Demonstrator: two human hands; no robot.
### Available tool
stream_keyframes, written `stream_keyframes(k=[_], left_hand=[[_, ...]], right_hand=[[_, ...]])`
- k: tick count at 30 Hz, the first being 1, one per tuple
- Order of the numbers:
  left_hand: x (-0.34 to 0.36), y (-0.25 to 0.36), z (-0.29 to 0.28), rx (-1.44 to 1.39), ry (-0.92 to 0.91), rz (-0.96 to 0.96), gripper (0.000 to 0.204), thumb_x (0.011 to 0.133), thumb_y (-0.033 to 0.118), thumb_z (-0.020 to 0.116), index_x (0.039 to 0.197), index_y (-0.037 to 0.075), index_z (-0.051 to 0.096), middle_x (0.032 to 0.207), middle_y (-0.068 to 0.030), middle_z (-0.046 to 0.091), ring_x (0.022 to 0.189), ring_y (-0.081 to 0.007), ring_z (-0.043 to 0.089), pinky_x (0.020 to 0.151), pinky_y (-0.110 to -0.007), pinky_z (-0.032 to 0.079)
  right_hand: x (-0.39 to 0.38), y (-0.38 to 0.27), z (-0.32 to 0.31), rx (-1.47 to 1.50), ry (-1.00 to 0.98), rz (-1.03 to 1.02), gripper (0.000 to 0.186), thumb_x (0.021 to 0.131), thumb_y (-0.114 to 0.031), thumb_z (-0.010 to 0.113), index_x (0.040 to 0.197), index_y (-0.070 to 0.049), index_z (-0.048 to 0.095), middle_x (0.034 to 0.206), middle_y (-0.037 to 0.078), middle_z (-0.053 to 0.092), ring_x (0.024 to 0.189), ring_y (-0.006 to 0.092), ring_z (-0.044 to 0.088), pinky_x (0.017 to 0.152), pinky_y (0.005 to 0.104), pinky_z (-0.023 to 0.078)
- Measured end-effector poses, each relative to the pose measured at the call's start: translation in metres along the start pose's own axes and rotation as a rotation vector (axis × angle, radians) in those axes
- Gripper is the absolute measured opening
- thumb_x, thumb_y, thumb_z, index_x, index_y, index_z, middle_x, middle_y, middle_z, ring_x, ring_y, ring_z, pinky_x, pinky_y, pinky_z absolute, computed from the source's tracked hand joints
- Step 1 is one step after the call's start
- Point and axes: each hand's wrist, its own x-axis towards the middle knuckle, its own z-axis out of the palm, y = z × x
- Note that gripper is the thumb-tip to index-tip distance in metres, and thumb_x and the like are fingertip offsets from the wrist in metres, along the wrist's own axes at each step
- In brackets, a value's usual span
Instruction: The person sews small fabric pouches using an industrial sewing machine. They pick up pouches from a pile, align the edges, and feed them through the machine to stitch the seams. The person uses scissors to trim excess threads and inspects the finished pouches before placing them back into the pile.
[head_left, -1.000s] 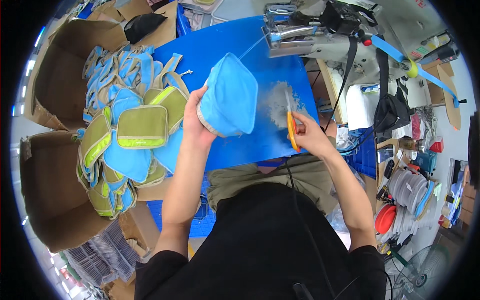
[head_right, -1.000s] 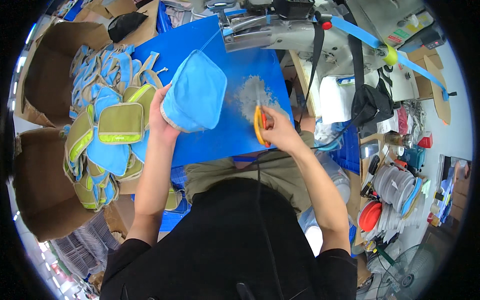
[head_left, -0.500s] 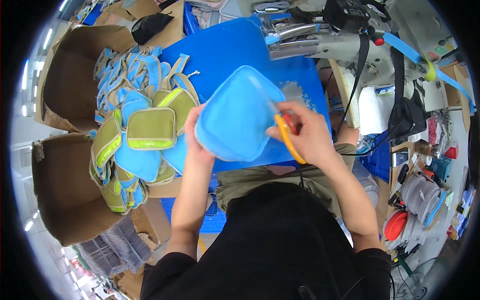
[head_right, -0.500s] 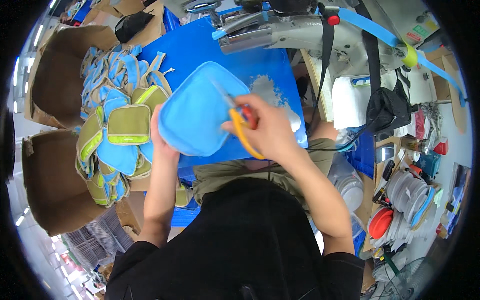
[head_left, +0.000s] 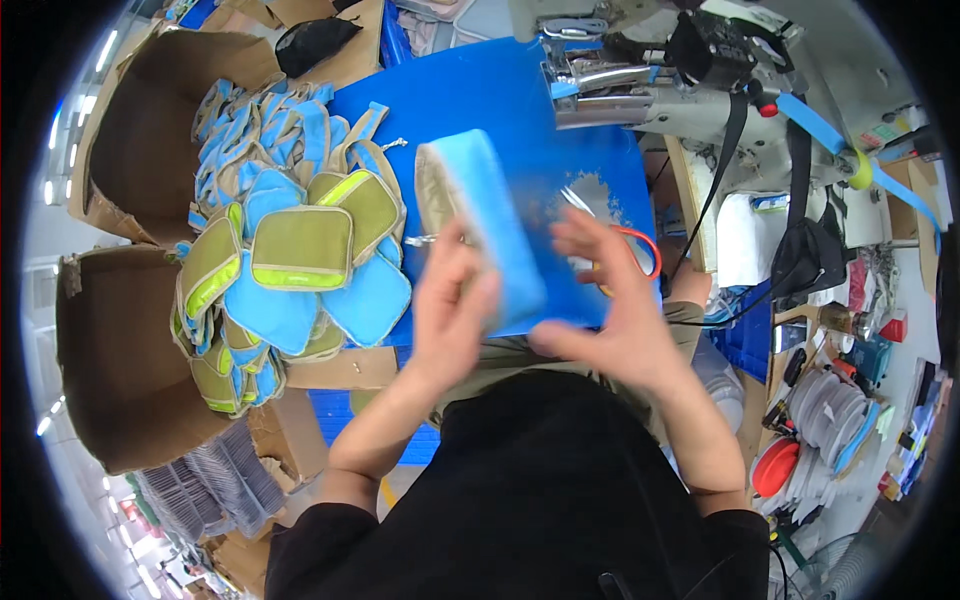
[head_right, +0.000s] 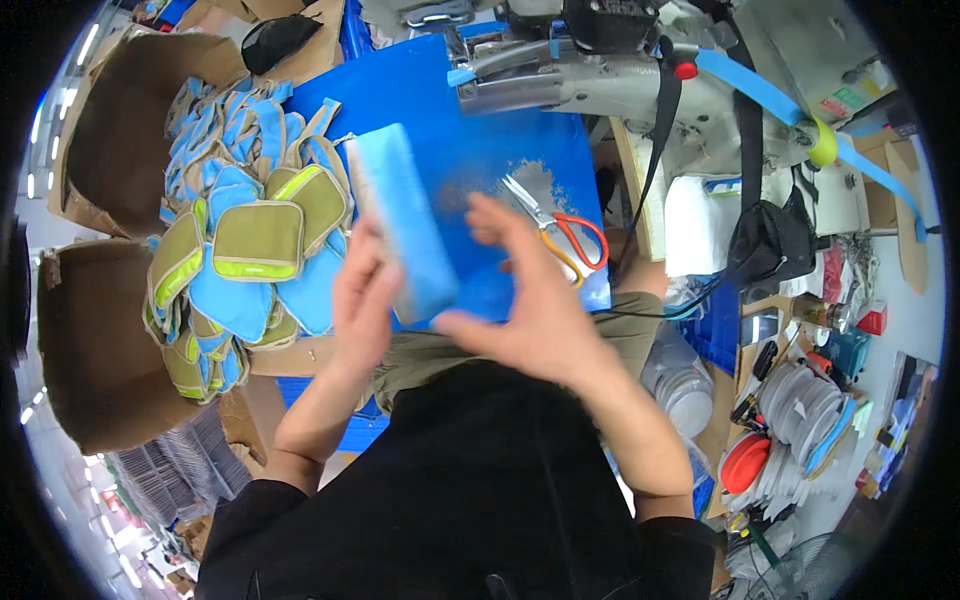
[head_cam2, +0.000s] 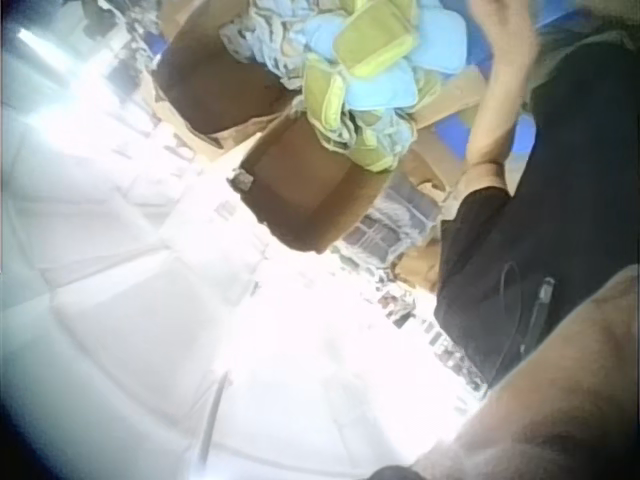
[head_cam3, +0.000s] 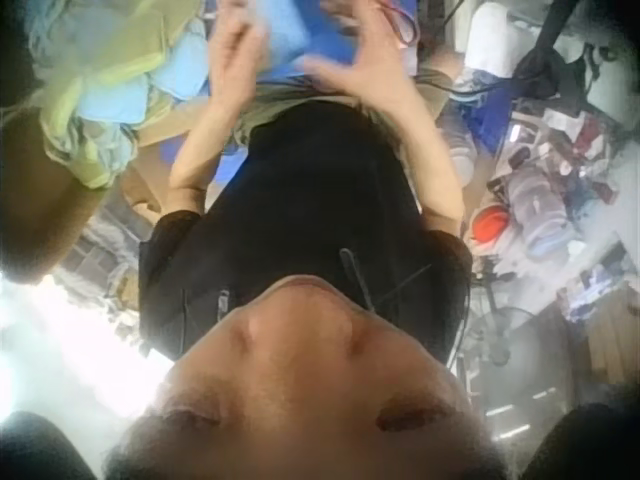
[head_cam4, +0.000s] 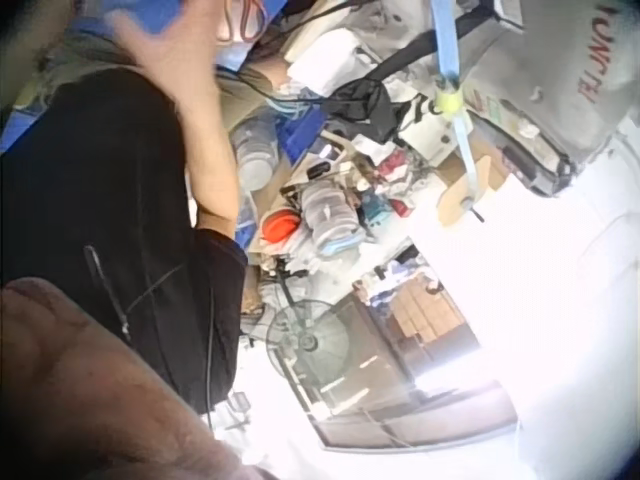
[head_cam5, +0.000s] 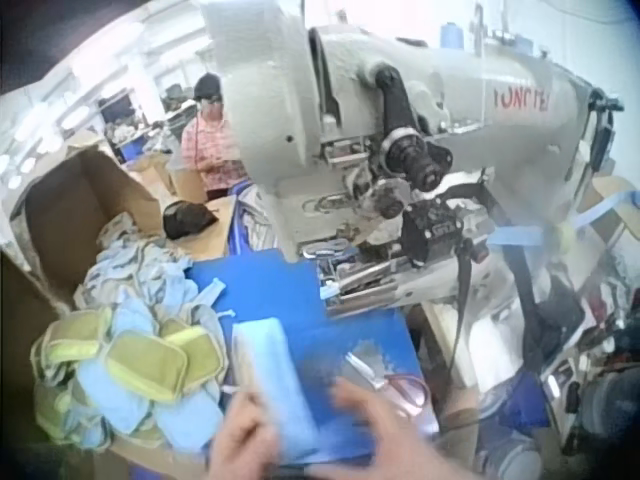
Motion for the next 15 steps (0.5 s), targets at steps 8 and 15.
stream_keyframes(k=[8, 15], left_hand=[[0.034, 0.001, 0.001, 0.606, 0.391, 0.359, 0.046, 0.084, -0.004, 0.068, 0.130, 0.002, 0.064, 0.143, -0.0210, 0.056, 0.130, -0.0356, 0.056, 0.107, -0.042, 0.046], [0.022, -0.015, -0.010, 0.539, 0.286, 0.325, 0.046, 0.081, -0.012, 0.060, 0.123, 0.003, 0.072, 0.114, -0.0179, 0.069, 0.103, -0.0312, 0.068, 0.087, -0.036, 0.054]], right_hand=[[0.012, 0.017, 0.021, -0.154, 0.287, -0.262, 0.051, 0.072, 0.010, 0.054, 0.119, -0.001, 0.067, 0.102, 0.017, 0.070, 0.094, 0.0311, 0.070, 0.084, 0.0375, 0.054], [0.004, 0.013, 0.010, -0.427, 0.365, -0.328, 0.035, 0.074, -0.003, 0.077, 0.109, -0.005, 0.073, 0.098, 0.013, 0.068, 0.088, 0.0307, 0.067, 0.076, 0.0367, 0.054]])
